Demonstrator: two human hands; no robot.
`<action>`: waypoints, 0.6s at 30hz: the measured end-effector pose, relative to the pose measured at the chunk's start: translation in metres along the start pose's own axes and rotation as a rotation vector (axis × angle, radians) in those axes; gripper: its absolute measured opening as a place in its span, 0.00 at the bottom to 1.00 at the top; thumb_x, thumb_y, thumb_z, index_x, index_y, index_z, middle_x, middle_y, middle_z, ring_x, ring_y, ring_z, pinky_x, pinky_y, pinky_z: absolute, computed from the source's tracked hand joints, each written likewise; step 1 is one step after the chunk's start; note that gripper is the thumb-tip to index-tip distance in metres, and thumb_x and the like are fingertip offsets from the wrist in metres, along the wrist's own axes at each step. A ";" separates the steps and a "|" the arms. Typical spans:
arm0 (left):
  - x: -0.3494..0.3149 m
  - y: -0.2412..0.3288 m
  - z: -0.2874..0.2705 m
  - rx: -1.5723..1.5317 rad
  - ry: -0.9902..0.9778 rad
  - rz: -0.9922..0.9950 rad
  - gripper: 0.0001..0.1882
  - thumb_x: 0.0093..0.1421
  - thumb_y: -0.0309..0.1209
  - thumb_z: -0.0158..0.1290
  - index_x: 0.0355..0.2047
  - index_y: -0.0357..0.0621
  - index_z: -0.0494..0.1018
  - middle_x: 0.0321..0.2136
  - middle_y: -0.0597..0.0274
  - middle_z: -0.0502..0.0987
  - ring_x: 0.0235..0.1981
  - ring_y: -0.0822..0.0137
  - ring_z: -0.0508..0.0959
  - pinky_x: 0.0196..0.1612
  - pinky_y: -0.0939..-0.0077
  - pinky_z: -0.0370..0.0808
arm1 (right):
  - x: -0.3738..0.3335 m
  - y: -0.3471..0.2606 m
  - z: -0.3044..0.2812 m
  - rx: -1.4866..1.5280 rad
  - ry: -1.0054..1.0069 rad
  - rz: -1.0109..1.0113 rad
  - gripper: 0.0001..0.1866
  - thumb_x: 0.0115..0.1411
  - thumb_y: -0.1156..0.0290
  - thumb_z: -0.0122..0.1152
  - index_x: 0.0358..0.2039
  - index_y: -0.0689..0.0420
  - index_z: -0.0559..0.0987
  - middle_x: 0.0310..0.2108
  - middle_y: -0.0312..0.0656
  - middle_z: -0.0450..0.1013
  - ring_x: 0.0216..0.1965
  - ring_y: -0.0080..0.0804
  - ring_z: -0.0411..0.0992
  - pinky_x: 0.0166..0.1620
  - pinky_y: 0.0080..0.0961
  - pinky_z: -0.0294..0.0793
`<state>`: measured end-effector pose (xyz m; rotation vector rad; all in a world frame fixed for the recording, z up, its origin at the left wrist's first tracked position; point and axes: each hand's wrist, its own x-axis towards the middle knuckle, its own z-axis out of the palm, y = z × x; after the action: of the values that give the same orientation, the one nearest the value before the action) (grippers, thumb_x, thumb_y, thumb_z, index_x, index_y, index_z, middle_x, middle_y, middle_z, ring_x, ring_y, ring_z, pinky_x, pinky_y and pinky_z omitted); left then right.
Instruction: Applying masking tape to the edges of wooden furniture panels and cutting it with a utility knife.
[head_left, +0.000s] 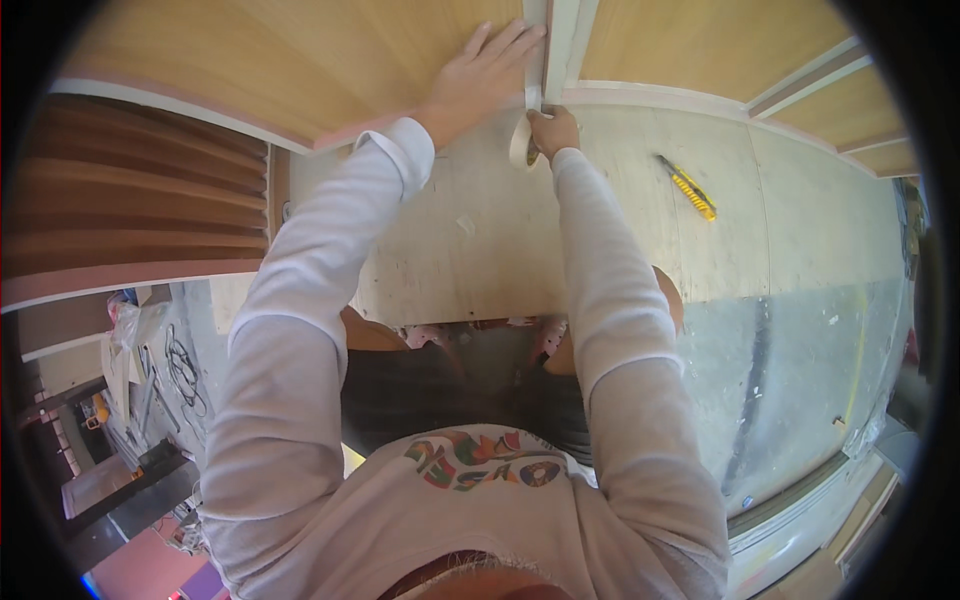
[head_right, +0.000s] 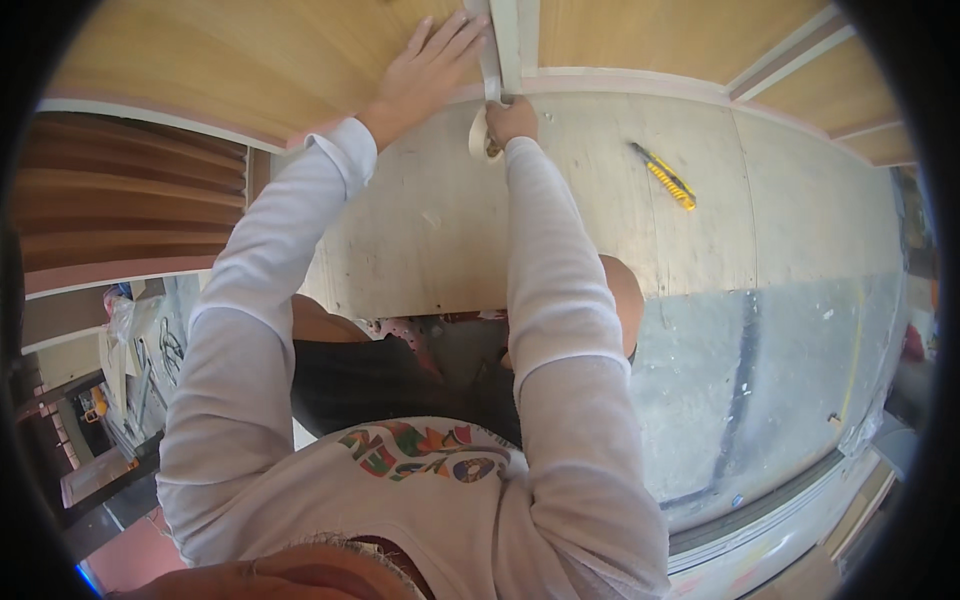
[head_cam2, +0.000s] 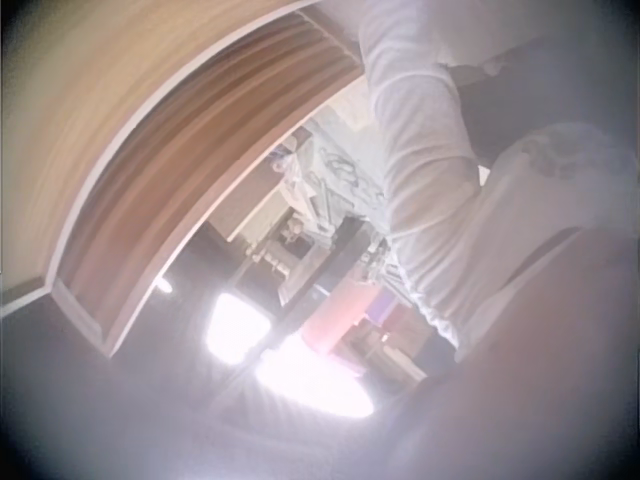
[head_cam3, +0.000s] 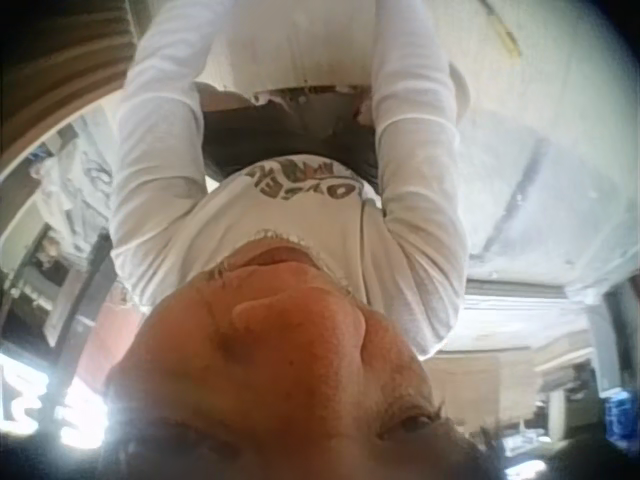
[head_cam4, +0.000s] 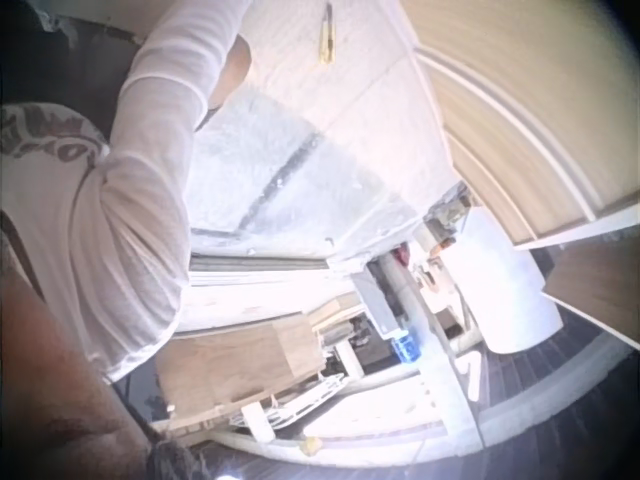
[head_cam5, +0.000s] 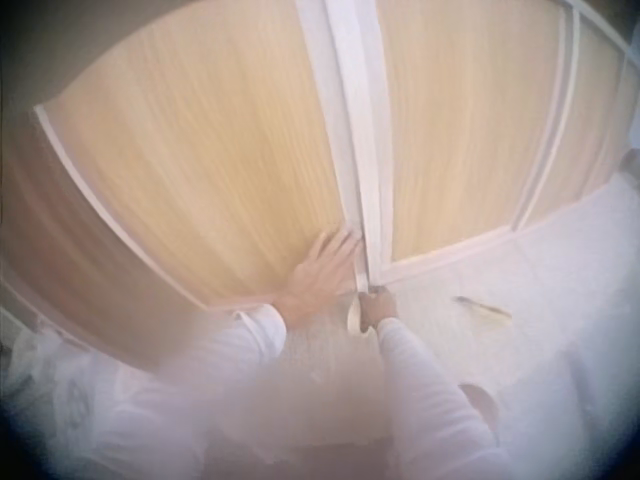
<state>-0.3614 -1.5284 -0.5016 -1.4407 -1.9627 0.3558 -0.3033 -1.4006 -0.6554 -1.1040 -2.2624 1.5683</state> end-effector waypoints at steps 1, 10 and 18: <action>-0.003 -0.002 -0.002 0.086 -0.155 0.082 0.28 0.54 0.32 0.48 0.57 0.50 0.61 0.63 0.67 0.50 0.62 0.64 0.51 0.61 0.63 0.53 | 0.003 0.005 0.001 0.099 -0.024 -0.017 0.25 0.51 0.61 0.55 0.44 0.66 0.74 0.35 0.56 0.75 0.39 0.46 0.74 0.43 0.32 0.71; -0.013 0.006 0.023 -0.142 -0.149 0.042 0.29 0.58 0.40 0.40 0.60 0.50 0.56 0.61 0.66 0.54 0.63 0.66 0.50 0.63 0.60 0.47 | -0.049 -0.002 -0.002 0.548 -0.128 0.143 0.16 0.53 0.67 0.54 0.37 0.66 0.77 0.27 0.49 0.75 0.28 0.34 0.70 0.35 0.29 0.70; -0.018 0.003 0.034 -0.096 0.004 0.030 0.27 0.55 0.37 0.42 0.57 0.53 0.60 0.58 0.69 0.60 0.61 0.66 0.54 0.59 0.59 0.54 | -0.050 0.010 -0.013 0.418 -0.138 0.090 0.20 0.57 0.64 0.53 0.44 0.66 0.75 0.35 0.44 0.74 0.33 0.32 0.71 0.39 0.27 0.70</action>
<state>-0.3778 -1.5387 -0.5349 -1.5317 -1.9803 0.2759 -0.2565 -1.4219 -0.6462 -1.0162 -1.8498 2.0864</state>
